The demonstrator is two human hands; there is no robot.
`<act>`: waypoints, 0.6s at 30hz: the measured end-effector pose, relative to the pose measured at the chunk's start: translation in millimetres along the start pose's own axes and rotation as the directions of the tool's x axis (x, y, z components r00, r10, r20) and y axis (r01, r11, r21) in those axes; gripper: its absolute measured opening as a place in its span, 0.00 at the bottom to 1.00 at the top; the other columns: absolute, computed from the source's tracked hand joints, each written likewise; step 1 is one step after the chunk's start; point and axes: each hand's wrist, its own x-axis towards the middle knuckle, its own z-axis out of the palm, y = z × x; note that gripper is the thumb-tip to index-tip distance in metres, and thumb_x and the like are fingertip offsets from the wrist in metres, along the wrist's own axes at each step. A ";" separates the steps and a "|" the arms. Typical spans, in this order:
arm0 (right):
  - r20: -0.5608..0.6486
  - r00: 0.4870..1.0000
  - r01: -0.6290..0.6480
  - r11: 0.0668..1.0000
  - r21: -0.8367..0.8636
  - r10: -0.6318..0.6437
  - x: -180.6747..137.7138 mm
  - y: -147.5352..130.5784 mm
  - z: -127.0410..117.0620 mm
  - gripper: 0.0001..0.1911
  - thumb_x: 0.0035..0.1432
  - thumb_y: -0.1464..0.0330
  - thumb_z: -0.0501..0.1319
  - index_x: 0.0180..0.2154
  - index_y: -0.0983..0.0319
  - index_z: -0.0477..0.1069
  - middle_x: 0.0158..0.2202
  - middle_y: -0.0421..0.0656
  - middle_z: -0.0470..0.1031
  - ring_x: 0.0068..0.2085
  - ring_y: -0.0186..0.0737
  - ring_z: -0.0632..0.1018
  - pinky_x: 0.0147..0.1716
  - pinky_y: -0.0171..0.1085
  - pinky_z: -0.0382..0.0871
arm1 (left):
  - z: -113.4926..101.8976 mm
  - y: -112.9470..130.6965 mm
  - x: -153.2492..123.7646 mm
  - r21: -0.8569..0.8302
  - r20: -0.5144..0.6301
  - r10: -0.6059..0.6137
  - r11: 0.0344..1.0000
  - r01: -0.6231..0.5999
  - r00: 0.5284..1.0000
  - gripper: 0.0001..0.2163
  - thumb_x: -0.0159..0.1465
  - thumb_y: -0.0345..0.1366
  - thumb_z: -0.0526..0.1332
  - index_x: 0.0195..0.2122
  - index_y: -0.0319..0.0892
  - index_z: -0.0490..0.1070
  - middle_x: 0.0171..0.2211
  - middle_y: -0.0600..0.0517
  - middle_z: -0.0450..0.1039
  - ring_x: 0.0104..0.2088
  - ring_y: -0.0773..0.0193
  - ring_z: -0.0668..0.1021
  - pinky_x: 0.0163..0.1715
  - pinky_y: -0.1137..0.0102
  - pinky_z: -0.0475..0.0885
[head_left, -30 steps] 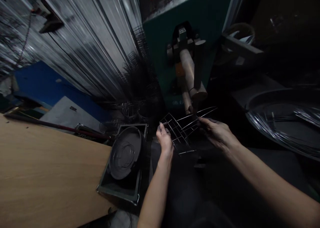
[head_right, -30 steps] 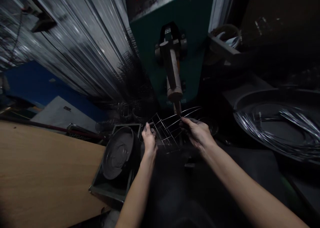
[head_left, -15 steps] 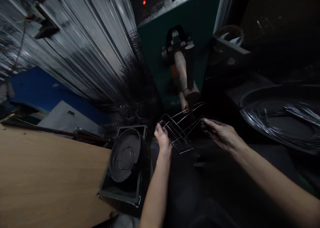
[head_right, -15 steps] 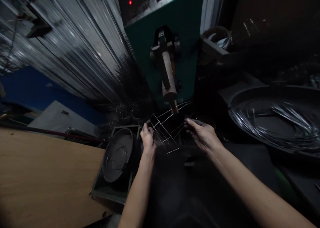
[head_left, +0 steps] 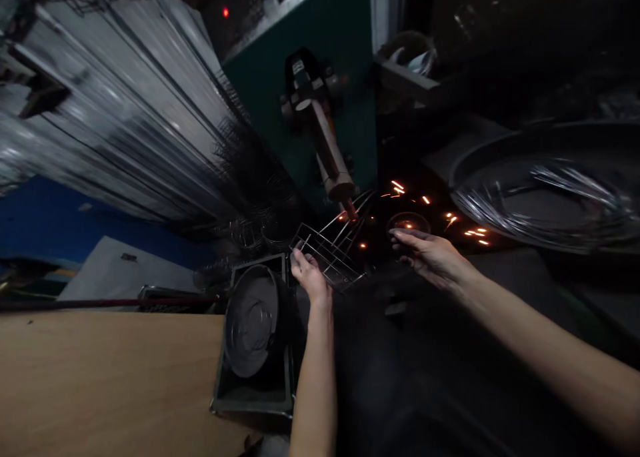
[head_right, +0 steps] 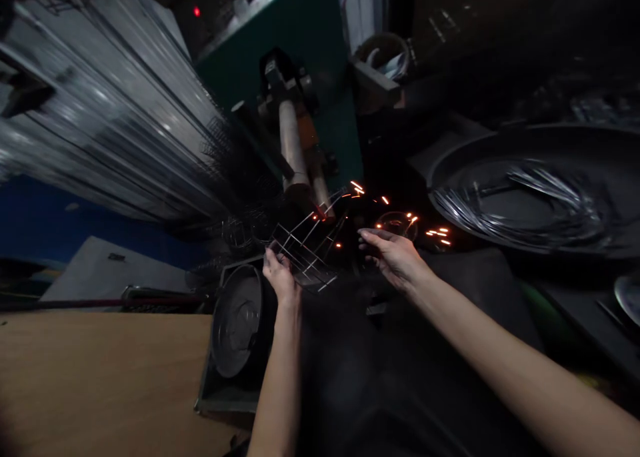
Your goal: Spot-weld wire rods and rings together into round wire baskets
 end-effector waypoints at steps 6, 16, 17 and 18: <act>-0.115 0.993 0.022 0.987 -0.159 -0.041 -36.2 7.1 -52.7 0.05 0.54 0.77 0.64 0.31 0.63 0.78 0.30 0.42 0.77 0.28 0.29 0.75 0.22 0.23 0.67 | -11.6 -4.4 -17.0 -0.034 -0.049 -0.071 0.997 0.069 0.996 0.15 0.63 0.47 0.59 0.39 0.39 0.71 0.21 0.60 0.53 0.19 0.77 0.57 0.19 0.80 0.53; -0.306 0.870 0.028 0.660 -0.751 -0.385 -77.8 23.4 -141.9 0.10 0.45 0.76 0.69 0.22 0.56 0.72 0.32 0.47 0.77 0.36 0.46 0.76 0.35 0.40 0.68 | -54.0 -12.4 -64.7 -0.063 0.047 -0.107 0.992 0.110 0.993 0.20 0.58 0.53 0.62 0.41 0.40 0.71 0.19 0.62 0.49 0.17 0.77 0.55 0.17 0.80 0.51; -0.283 0.865 0.027 0.602 -0.798 -0.415 -79.9 30.7 -147.8 0.11 0.45 0.75 0.68 0.21 0.56 0.69 0.32 0.48 0.76 0.38 0.48 0.76 0.37 0.42 0.68 | -57.7 -11.0 -69.2 -0.061 0.044 -0.101 0.993 0.103 0.994 0.21 0.57 0.54 0.62 0.39 0.40 0.71 0.18 0.62 0.49 0.17 0.77 0.54 0.17 0.80 0.50; -0.232 0.859 0.054 0.531 -0.845 -0.456 -81.3 38.8 -153.6 0.11 0.46 0.74 0.68 0.22 0.55 0.67 0.33 0.49 0.76 0.39 0.49 0.76 0.39 0.43 0.67 | -62.2 -8.6 -73.4 -0.059 0.042 -0.092 0.994 0.095 0.995 0.21 0.57 0.55 0.62 0.38 0.40 0.70 0.18 0.62 0.49 0.16 0.77 0.54 0.16 0.80 0.49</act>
